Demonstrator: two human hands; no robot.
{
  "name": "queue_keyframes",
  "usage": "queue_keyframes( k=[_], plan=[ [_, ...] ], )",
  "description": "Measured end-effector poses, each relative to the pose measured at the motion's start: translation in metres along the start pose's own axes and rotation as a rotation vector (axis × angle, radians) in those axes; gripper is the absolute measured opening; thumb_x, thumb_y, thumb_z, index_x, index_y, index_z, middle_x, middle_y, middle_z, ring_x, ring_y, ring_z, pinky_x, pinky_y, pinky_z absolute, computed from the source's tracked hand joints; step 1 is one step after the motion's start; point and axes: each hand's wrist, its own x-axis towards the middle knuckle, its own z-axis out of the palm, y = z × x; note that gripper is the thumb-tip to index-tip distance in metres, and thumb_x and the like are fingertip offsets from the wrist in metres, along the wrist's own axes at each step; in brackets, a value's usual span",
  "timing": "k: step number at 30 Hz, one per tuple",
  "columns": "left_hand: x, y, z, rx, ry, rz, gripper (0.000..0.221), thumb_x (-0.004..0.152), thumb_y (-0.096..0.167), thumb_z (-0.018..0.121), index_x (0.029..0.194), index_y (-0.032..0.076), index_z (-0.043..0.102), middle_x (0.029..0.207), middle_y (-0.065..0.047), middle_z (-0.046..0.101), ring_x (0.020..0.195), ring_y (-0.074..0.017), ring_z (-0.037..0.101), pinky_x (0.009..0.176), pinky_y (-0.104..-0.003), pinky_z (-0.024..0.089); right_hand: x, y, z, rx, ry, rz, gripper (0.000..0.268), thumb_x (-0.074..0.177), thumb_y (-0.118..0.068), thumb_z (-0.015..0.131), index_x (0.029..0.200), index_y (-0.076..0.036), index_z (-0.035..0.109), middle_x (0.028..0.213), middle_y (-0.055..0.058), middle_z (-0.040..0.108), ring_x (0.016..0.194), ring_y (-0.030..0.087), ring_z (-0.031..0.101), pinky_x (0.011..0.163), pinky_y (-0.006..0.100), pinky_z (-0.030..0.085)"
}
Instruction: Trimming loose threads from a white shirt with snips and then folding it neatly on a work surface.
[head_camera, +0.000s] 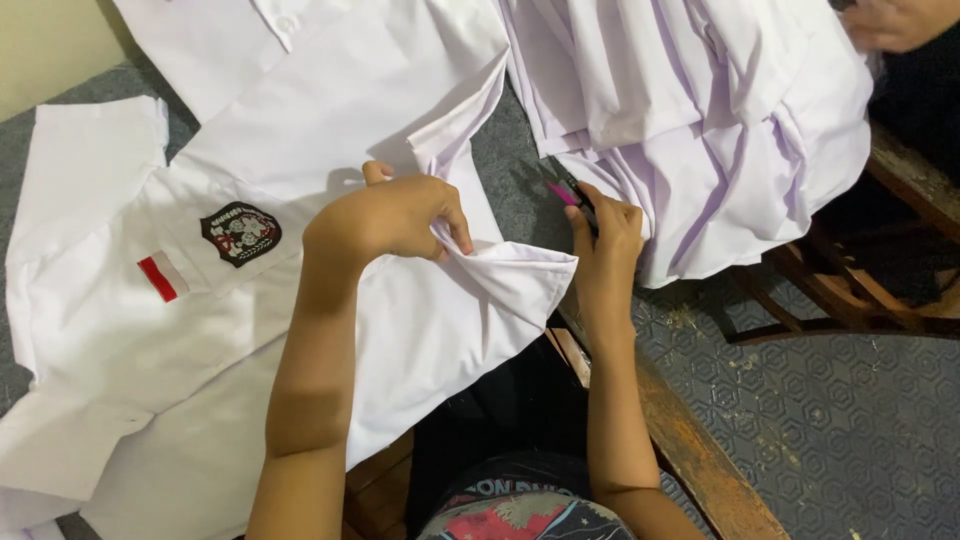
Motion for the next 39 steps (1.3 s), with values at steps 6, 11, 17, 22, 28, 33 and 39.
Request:
queue_keyframes(
  k=[6,11,17,22,28,33,39],
  plan=[
    [0.01,-0.013,0.003,-0.014,0.087,0.038,0.02,0.084,0.014,0.08,0.1,0.024,0.075,0.106,0.006,0.076,0.121,-0.0164,0.062,0.11,-0.052,0.015,0.003,-0.03,-0.002,-0.155,0.04,-0.067,0.041,0.102,-0.019,0.072,0.139,-0.014,0.056,0.14,0.006,0.043,0.124,0.032,0.035,0.091,0.048,0.029],
    [0.018,-0.011,0.011,-0.055,0.163,0.15,0.022,0.082,0.015,0.082,0.101,0.022,0.073,0.106,0.001,0.075,0.119,-0.019,0.059,0.108,-0.053,0.014,-0.006,-0.044,-0.022,0.617,-0.051,0.078,0.052,0.109,-0.038,0.026,0.125,-0.006,0.063,0.116,0.018,0.065,0.109,0.034,0.064,0.091,0.042,0.05],
    [0.021,-0.009,0.012,-0.107,0.289,0.315,0.026,0.081,0.007,0.081,0.101,0.019,0.069,0.099,-0.001,0.073,0.118,-0.0217,0.057,0.107,-0.058,0.011,-0.024,-0.037,-0.043,0.694,-0.239,0.298,0.055,0.089,-0.042,0.055,0.132,-0.009,0.061,0.116,0.017,0.071,0.107,0.028,0.069,0.083,0.037,0.059],
    [0.021,0.0,0.015,-0.092,0.406,0.412,0.026,0.079,0.007,0.083,0.097,0.014,0.066,0.094,0.0,0.064,0.105,-0.0234,0.052,0.098,-0.058,0.017,-0.03,-0.045,-0.059,0.678,-0.185,0.395,0.05,0.08,-0.006,0.085,0.126,-0.008,0.066,0.107,0.013,0.074,0.09,0.016,0.069,0.078,0.027,0.06],
    [0.037,-0.001,0.02,-0.059,0.56,0.465,0.023,0.079,0.017,0.086,0.087,0.023,0.065,0.088,0.01,0.053,0.099,-0.016,0.046,0.094,-0.054,0.019,-0.05,-0.031,-0.042,0.735,-0.204,0.434,0.065,0.08,-0.006,0.085,0.137,-0.005,0.056,0.104,0.016,0.069,0.09,0.024,0.068,0.075,0.034,0.06],
    [0.035,0.01,0.025,-0.019,0.596,0.601,0.043,0.065,0.017,0.077,0.105,0.019,0.062,0.11,0.002,0.058,0.121,-0.0225,0.048,0.101,-0.067,0.019,-0.063,-0.015,-0.039,0.852,0.003,0.435,0.063,0.087,-0.001,0.078,0.142,-0.005,0.049,0.097,0.017,0.071,0.081,0.021,0.072,0.068,0.031,0.063],
    [0.064,0.046,0.057,-0.026,0.766,0.778,0.044,0.087,0.06,0.069,0.107,0.021,0.065,0.103,0.002,0.063,0.115,-0.018,0.053,0.103,-0.071,0.015,-0.074,0.001,-0.038,0.936,0.033,0.384,0.041,0.108,-0.017,0.051,0.147,-0.007,0.042,0.112,0.022,0.069,0.093,0.024,0.072,0.079,0.041,0.065]
  ],
)
